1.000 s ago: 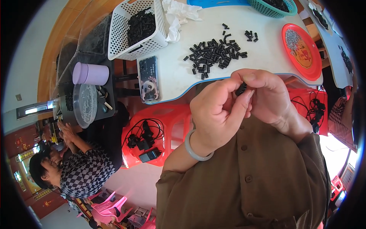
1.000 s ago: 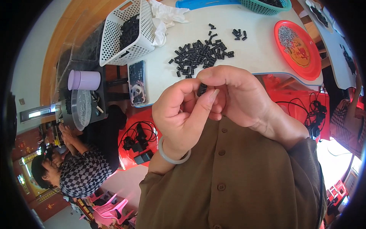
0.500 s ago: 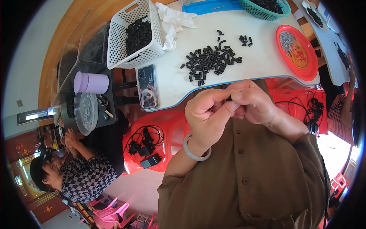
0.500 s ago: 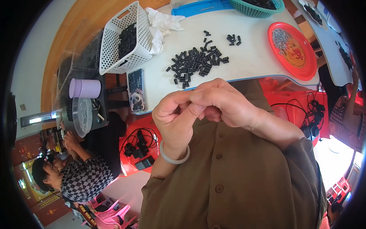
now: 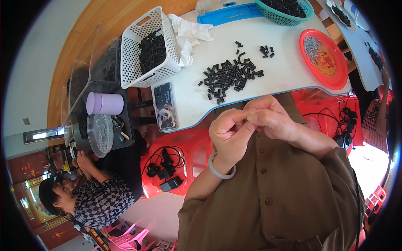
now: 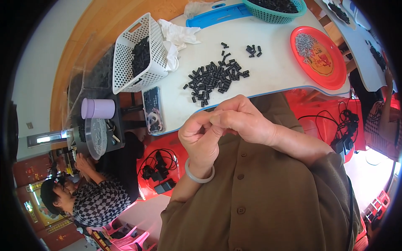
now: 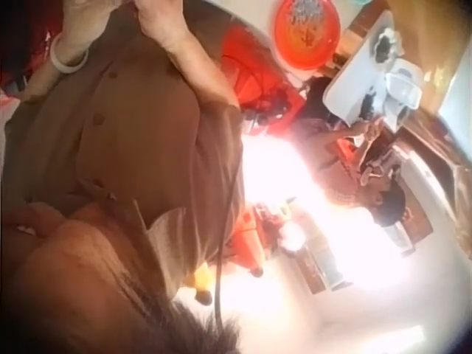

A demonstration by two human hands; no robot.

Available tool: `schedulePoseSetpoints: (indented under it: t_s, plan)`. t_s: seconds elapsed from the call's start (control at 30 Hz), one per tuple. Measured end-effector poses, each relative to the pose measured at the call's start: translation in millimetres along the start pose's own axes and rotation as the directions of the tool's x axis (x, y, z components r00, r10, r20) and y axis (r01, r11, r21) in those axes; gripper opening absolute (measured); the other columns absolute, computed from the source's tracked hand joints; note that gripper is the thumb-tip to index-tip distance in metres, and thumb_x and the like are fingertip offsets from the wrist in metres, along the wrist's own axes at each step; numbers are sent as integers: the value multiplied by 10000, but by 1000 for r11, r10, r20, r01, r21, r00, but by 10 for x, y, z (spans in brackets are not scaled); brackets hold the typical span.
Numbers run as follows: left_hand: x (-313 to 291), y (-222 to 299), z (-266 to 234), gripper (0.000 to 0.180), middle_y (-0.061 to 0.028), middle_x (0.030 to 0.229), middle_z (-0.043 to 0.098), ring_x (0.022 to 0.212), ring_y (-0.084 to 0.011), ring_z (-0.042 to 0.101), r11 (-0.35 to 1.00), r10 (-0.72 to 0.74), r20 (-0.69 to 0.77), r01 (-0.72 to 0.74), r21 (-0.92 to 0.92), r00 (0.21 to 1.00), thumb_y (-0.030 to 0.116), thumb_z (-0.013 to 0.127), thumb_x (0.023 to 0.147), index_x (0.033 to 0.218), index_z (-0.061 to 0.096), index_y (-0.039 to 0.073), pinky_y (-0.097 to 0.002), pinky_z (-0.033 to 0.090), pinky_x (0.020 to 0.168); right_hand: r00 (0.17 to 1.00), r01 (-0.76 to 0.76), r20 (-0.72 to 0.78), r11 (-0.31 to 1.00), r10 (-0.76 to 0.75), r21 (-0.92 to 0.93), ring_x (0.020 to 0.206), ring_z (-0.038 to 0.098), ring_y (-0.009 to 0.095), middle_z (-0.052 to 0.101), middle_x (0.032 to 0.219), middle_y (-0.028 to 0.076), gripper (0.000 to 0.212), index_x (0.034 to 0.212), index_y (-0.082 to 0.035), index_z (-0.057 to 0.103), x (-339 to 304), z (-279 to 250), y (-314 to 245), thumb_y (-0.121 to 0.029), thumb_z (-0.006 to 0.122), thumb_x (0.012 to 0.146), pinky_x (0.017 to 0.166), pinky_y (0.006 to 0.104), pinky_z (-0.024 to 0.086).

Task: The person assembles small components by hand, inserting metal inserts into black plastic housings at a workbench.

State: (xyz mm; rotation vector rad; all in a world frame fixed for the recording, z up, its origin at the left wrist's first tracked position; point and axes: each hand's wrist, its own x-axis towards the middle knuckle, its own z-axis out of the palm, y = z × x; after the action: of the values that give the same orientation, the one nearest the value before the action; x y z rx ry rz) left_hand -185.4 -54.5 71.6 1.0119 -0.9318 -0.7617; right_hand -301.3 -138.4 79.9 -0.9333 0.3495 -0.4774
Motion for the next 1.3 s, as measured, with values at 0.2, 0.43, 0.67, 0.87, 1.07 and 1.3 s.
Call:
schedulePoseSetpoints:
  t_s: [0.2,0.43,0.67,0.87,1.07,1.3]
  plan:
    - [-30,-103,-18,143,40,661,483,582,-33,425,999,-4,-22,5,34,1000,-44,718,793,928,703,0,-183,383,509,999,10,-48,1000,-10,13,549,425,39,568,637,-2,210,731,17,647,-7,32,3,-124,564,862,480,220,330]
    - [-60,-150,-14,148,57,681,491,583,-19,423,997,-3,-43,6,70,999,-39,715,806,944,688,7,-169,383,530,999,-17,-43,1000,18,19,506,391,40,525,599,-18,251,684,-25,607,-16,-50,128,-166,575,890,460,213,308]
    - [115,-222,-225,135,61,700,527,623,-11,443,982,-148,-152,164,94,977,19,705,836,966,675,-2,-168,369,550,985,-86,-165,967,47,-239,526,388,28,524,618,-43,355,734,-42,620,18,-299,313,-353,627,905,460,210,314]
    - [883,-1,-751,123,31,723,600,647,-32,485,896,120,-278,16,444,953,73,699,839,932,699,-8,-188,413,605,959,-65,-272,880,-75,-470,567,420,31,515,614,-29,256,701,-17,606,97,-694,325,-205,677,859,487,229,348]
    - [1688,71,-1492,365,-15,681,600,609,-87,531,626,324,-246,-12,779,914,100,725,797,1125,622,-22,-229,437,589,857,49,-323,689,-400,-723,595,444,54,504,600,0,207,710,18,584,170,-1045,245,-129,651,839,529,255,384]
    - [1332,-335,-903,240,-73,712,629,596,-159,573,536,249,-1,-138,833,968,92,709,795,1009,650,-1,-305,472,581,815,-37,-388,631,-429,-775,571,503,113,545,605,45,183,730,10,598,187,-1310,233,-131,649,835,538,289,413]
